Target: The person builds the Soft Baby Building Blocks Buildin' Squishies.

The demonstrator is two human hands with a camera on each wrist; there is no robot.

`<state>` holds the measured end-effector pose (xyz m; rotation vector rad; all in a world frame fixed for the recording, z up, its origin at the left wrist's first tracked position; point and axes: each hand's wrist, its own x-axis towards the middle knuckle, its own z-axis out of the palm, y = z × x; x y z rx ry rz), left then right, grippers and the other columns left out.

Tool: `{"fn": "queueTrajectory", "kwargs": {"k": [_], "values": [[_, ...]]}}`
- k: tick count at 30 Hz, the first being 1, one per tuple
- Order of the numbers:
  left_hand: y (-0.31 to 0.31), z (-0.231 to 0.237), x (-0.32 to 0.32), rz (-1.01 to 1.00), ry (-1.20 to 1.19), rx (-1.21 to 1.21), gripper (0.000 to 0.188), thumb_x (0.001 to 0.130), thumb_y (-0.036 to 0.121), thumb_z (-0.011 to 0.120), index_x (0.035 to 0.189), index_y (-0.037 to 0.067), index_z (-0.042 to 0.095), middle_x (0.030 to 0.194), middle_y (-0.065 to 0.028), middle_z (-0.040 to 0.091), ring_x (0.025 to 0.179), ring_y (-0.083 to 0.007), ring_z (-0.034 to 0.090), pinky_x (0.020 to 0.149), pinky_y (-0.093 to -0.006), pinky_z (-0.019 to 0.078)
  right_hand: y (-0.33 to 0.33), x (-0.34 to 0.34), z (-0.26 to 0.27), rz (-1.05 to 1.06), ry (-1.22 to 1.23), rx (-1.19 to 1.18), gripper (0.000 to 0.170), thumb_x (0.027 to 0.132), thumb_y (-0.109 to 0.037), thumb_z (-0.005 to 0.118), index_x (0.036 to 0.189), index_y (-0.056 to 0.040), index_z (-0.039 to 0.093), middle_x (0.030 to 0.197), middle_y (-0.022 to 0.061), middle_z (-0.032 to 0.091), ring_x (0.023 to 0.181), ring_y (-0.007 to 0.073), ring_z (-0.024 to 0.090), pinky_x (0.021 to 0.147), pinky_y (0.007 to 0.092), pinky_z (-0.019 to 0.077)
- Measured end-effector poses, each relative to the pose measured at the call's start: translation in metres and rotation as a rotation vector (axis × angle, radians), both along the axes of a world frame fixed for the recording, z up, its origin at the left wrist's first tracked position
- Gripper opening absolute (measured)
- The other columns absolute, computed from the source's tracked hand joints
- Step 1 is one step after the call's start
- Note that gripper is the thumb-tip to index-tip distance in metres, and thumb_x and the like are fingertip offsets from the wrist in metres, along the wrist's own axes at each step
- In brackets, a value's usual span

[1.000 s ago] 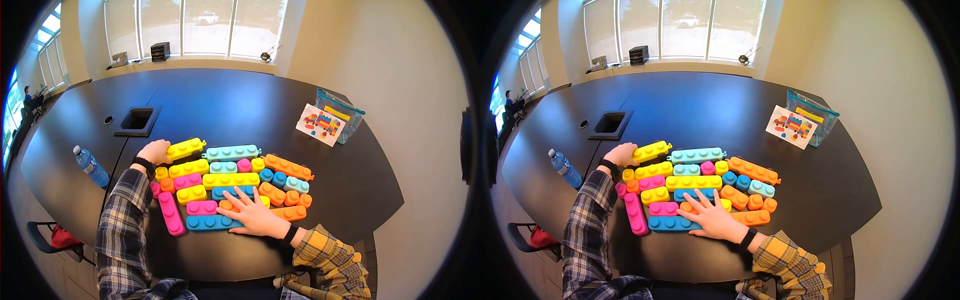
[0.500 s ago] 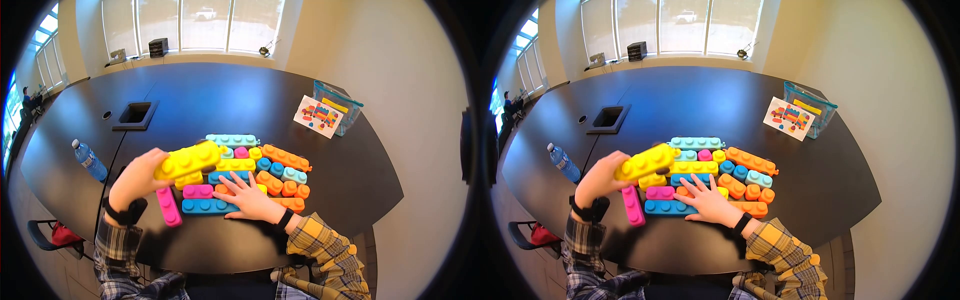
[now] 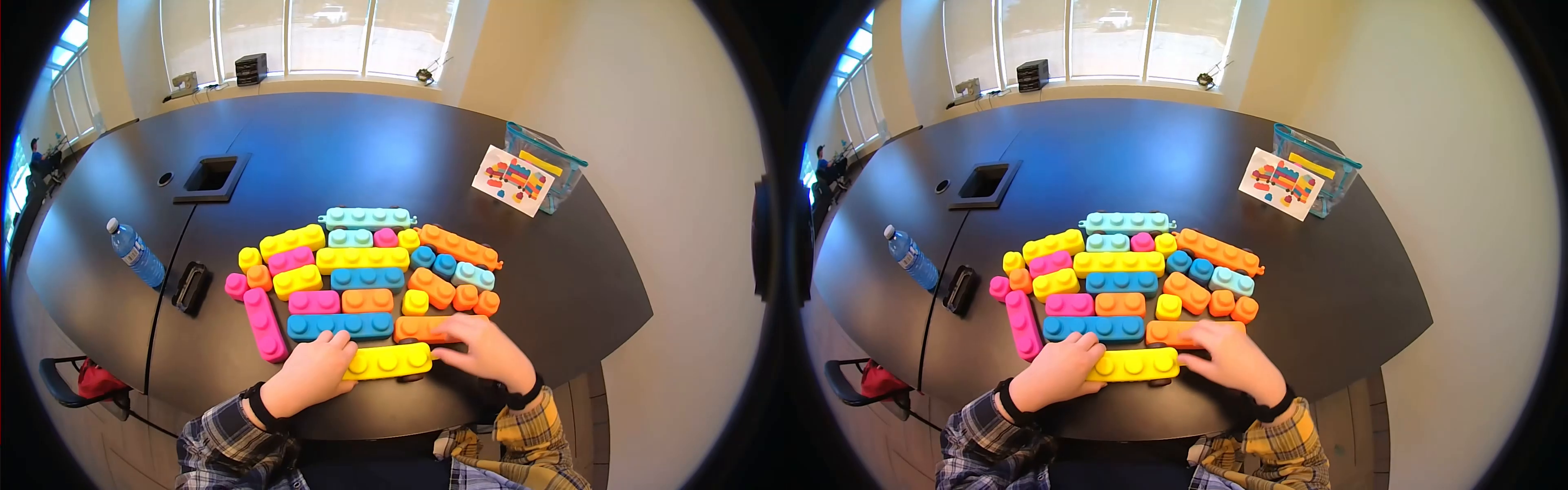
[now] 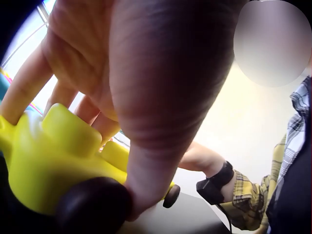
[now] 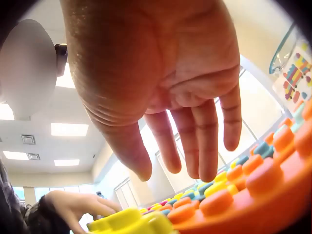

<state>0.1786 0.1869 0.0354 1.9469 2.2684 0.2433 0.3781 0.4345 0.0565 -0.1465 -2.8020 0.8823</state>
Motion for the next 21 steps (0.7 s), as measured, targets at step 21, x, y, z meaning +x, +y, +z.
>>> {"fn": "queueTrajectory", "kwargs": {"k": [21], "values": [[-0.004, -0.008, 0.002, 0.117, 0.111, 0.113, 0.049, 0.073, 0.036, 0.089, 0.111, 0.013, 0.069, 0.105, -0.0006, 0.061, 0.102, -0.0216, 0.061, 0.072, -0.0348, 0.0575, -0.024, -0.016, -0.036, -0.012, 0.023, 0.223, 0.030, 0.093, -0.026, 0.075, 0.118, -0.0112, 0.068, 0.098, 0.0080, 0.068, 0.088, 0.0309, 0.070, 0.073, 0.0424, 0.0572]]}}
